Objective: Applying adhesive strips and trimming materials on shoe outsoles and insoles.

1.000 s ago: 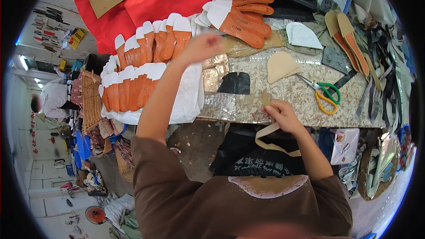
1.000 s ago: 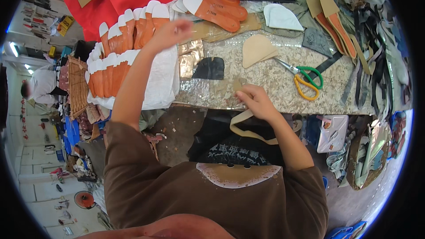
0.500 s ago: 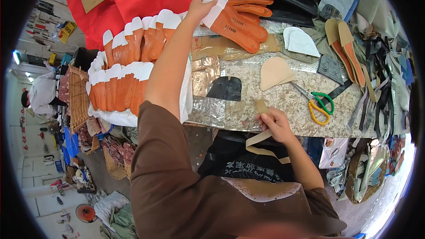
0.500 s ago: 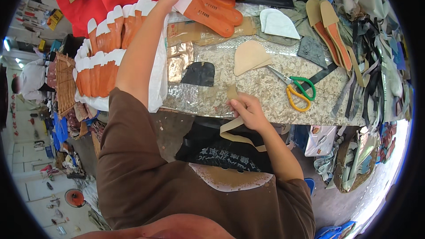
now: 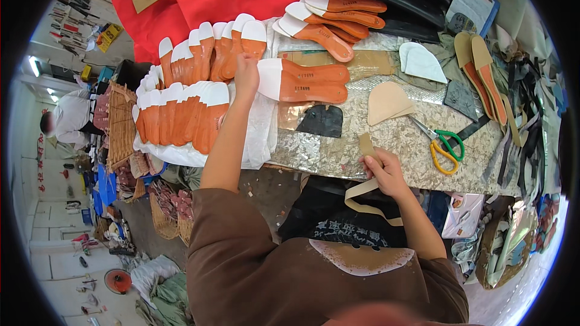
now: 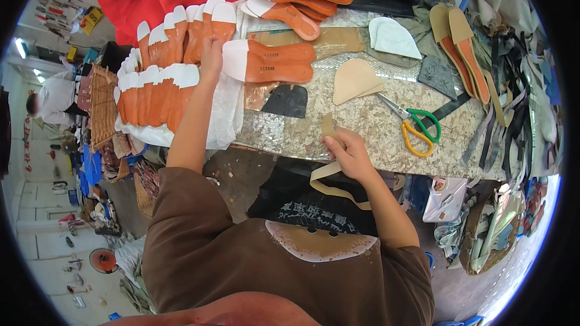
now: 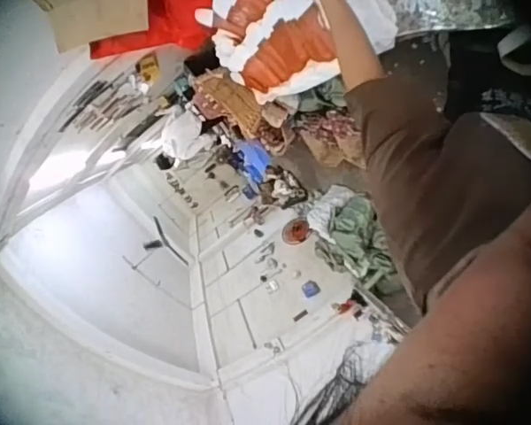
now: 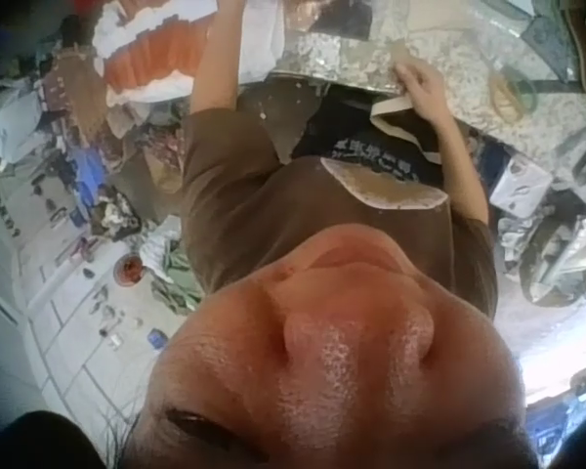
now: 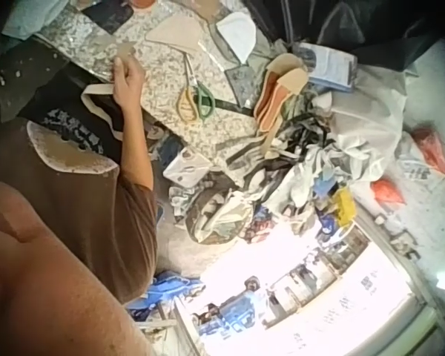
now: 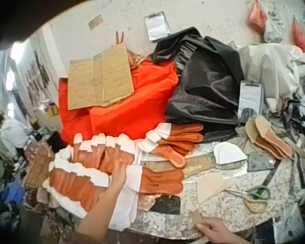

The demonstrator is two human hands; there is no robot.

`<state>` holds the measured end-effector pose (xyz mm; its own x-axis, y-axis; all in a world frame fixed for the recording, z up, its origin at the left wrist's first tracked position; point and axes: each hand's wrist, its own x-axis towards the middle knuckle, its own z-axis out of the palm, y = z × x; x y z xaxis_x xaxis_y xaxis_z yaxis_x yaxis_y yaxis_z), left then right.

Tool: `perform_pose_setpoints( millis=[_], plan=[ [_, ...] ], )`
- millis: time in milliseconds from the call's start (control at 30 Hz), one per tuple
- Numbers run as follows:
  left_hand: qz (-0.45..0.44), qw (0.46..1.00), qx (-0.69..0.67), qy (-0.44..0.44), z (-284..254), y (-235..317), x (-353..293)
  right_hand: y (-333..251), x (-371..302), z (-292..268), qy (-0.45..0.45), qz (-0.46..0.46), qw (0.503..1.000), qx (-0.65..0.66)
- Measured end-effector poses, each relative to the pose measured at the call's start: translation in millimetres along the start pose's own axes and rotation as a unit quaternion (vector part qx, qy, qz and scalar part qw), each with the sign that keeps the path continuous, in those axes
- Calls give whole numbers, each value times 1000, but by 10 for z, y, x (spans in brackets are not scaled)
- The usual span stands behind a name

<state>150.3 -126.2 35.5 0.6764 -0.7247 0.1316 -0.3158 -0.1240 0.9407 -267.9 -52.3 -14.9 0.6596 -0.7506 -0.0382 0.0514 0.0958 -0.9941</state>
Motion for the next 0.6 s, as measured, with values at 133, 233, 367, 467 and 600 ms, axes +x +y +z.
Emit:
perform_pose_setpoints(
  millis=[133,233,367,467,600],
  plan=[
    [343,871,349,38,178,151,177,-1,4,-12,0,9,1000,1],
    [207,953,159,-157,728,575,391,-18,-23,-14,8,23,1000,-3],
    [105,980,139,-95,1407,505,1204,-39,-10,30,-2,17,1000,21],
    [-86,980,139,-115,1766,645,1532,-4,-4,-7,3,11,1000,7],
    [-147,979,124,-67,1968,833,1577,-83,-5,-33,7,-4,1000,-20]
  ],
)
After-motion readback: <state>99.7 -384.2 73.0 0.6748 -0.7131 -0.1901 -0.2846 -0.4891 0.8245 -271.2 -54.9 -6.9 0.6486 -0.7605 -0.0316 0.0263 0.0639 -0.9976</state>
